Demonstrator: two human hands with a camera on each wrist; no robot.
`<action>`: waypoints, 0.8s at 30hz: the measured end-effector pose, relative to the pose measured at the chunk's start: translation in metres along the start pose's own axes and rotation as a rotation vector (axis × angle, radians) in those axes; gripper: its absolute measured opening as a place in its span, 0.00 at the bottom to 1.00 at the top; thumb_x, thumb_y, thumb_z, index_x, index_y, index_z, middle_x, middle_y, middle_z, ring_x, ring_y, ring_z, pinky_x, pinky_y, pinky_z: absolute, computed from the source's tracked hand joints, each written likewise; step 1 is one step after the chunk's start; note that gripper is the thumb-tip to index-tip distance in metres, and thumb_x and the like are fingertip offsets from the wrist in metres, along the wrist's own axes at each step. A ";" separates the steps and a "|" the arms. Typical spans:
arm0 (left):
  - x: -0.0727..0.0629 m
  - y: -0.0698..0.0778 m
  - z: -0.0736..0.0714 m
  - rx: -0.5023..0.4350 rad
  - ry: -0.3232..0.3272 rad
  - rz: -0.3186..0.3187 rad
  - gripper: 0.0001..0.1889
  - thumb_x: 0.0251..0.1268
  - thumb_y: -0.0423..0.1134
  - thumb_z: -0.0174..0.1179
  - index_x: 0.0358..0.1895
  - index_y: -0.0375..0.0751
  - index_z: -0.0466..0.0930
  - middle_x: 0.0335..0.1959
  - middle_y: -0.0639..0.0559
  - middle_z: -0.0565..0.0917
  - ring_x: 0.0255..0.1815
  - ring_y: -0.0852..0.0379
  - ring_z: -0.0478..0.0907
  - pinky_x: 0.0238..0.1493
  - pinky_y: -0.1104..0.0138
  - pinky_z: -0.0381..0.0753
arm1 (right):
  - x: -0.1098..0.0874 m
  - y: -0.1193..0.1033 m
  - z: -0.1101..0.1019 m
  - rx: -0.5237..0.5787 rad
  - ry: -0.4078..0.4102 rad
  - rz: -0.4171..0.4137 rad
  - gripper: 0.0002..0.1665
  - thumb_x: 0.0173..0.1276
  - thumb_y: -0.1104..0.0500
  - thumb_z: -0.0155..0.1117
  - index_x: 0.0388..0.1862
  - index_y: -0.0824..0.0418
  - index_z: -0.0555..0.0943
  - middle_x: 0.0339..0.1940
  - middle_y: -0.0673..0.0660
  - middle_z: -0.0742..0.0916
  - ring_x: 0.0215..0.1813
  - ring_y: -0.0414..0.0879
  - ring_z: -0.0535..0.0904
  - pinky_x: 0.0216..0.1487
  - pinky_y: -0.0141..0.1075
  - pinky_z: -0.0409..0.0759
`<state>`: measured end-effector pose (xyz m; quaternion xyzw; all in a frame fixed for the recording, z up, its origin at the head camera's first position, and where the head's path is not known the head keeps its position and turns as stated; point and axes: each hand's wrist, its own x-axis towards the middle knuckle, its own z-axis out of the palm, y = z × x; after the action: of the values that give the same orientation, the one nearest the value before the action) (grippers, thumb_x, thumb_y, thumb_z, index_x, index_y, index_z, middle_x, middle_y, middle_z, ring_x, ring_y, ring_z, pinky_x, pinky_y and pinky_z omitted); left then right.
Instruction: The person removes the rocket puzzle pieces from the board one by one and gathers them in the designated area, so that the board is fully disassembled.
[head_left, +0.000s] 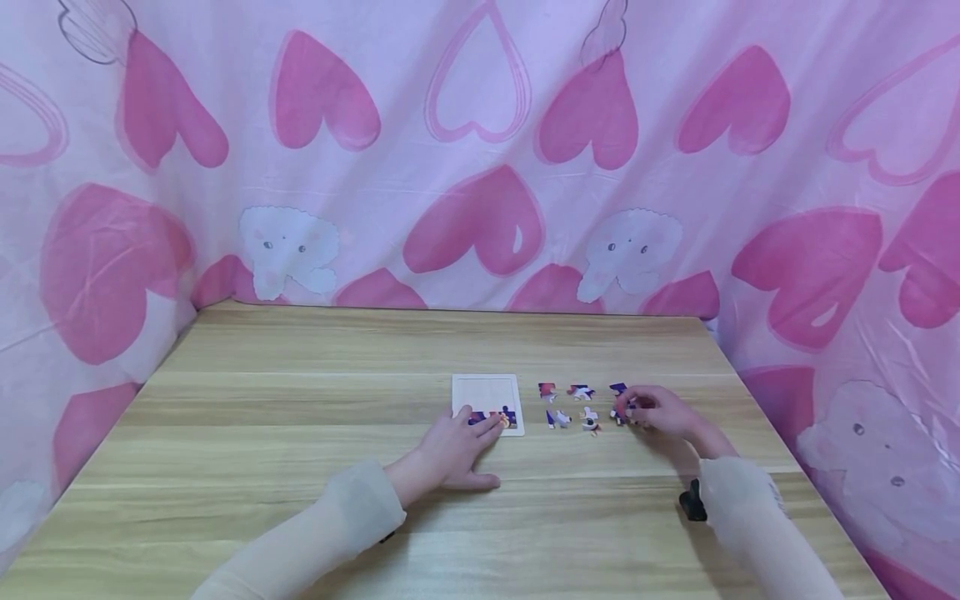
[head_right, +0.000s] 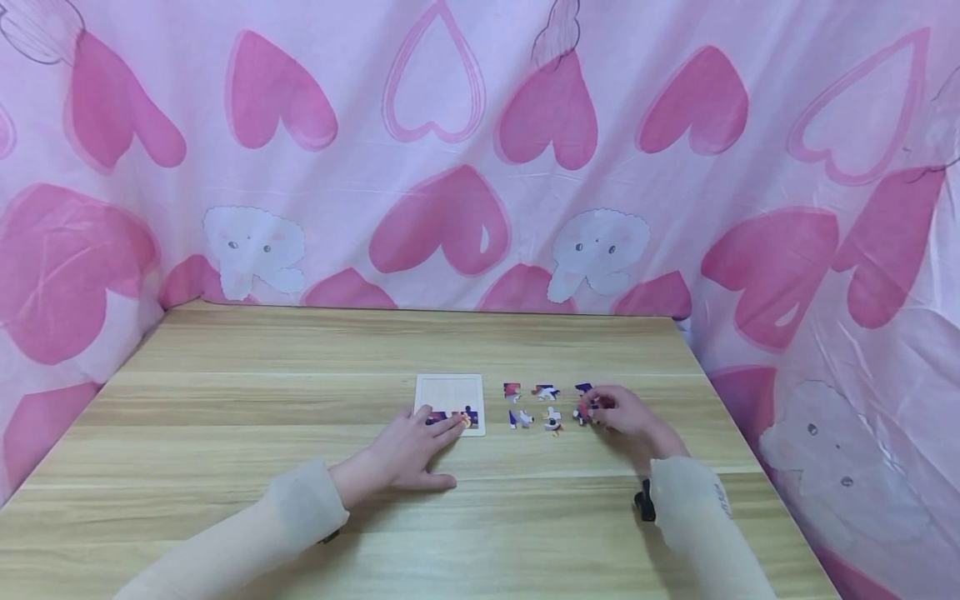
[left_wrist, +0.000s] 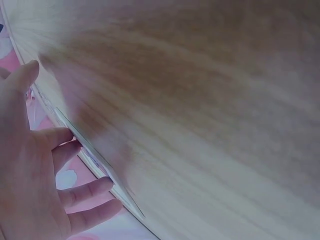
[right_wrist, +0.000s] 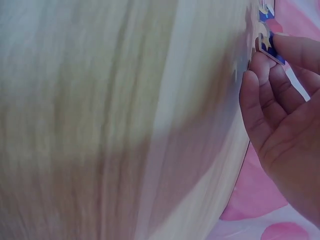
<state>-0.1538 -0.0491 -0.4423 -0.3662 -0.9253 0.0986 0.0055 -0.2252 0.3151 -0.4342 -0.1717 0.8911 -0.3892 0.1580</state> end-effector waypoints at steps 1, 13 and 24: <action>0.000 0.000 0.000 -0.002 0.001 0.001 0.43 0.49 0.75 0.35 0.66 0.53 0.57 0.64 0.59 0.60 0.56 0.45 0.63 0.48 0.51 0.67 | -0.001 0.001 -0.001 -0.005 0.001 0.011 0.12 0.57 0.72 0.52 0.40 0.67 0.77 0.33 0.60 0.77 0.29 0.49 0.69 0.27 0.37 0.72; -0.001 0.000 0.000 -0.003 -0.004 -0.001 0.43 0.49 0.74 0.36 0.66 0.52 0.57 0.64 0.59 0.60 0.57 0.44 0.63 0.49 0.51 0.67 | -0.003 0.010 -0.004 -0.129 0.046 0.078 0.12 0.58 0.68 0.55 0.40 0.60 0.80 0.38 0.57 0.77 0.37 0.49 0.69 0.36 0.39 0.68; -0.003 0.000 -0.001 -0.004 -0.018 -0.007 0.42 0.50 0.74 0.34 0.67 0.53 0.55 0.65 0.59 0.58 0.58 0.45 0.62 0.50 0.51 0.66 | 0.000 0.015 0.000 -0.187 0.097 0.069 0.10 0.53 0.71 0.58 0.36 0.64 0.77 0.33 0.56 0.77 0.36 0.49 0.71 0.37 0.41 0.69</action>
<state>-0.1513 -0.0512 -0.4411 -0.3620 -0.9268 0.1003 -0.0032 -0.2275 0.3249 -0.4450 -0.1359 0.9356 -0.3063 0.1113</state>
